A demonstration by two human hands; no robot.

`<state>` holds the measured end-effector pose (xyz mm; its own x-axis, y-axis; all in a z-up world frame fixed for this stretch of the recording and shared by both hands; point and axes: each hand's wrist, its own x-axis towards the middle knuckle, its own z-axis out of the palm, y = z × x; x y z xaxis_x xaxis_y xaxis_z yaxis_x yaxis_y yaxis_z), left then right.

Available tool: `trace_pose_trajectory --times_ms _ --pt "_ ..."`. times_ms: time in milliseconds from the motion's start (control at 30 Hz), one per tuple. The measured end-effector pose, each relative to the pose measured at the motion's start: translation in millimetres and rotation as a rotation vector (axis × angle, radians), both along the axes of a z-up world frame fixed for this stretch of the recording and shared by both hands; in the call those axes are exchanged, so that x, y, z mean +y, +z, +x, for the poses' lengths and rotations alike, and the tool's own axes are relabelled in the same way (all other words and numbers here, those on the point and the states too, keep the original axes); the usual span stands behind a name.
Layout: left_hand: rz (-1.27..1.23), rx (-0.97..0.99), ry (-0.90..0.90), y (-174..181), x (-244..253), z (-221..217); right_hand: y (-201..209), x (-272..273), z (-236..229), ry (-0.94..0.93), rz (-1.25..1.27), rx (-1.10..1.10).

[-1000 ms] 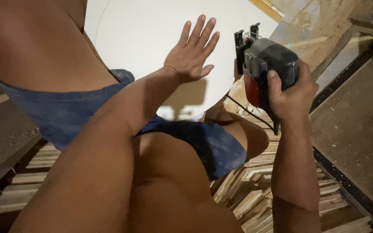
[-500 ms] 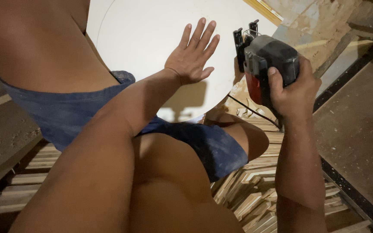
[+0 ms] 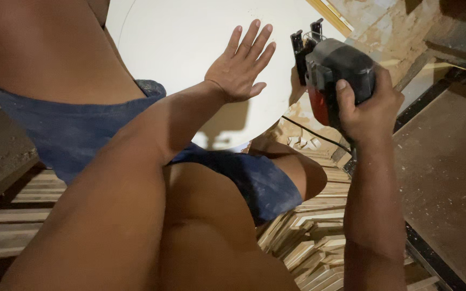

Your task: The person, sitting on the floor, uses a jigsaw to cut a circular shape out of a piece of white-surfaced wood.

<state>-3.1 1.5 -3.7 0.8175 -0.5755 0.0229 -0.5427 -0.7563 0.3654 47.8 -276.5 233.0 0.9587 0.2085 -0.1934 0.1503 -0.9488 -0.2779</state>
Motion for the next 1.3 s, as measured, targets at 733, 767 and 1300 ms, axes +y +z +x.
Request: trace_pose_trajectory --times_ms 733,767,1300 --pt "0.077 -0.028 0.002 3 0 2 -1 4 23 0.039 -0.063 0.042" --pt "0.086 -0.038 0.003 4 0 1 -1 4 22 0.040 -0.080 0.046" --pt "0.091 0.014 0.000 8 0 4 -1 10 38 0.076 0.019 0.041"
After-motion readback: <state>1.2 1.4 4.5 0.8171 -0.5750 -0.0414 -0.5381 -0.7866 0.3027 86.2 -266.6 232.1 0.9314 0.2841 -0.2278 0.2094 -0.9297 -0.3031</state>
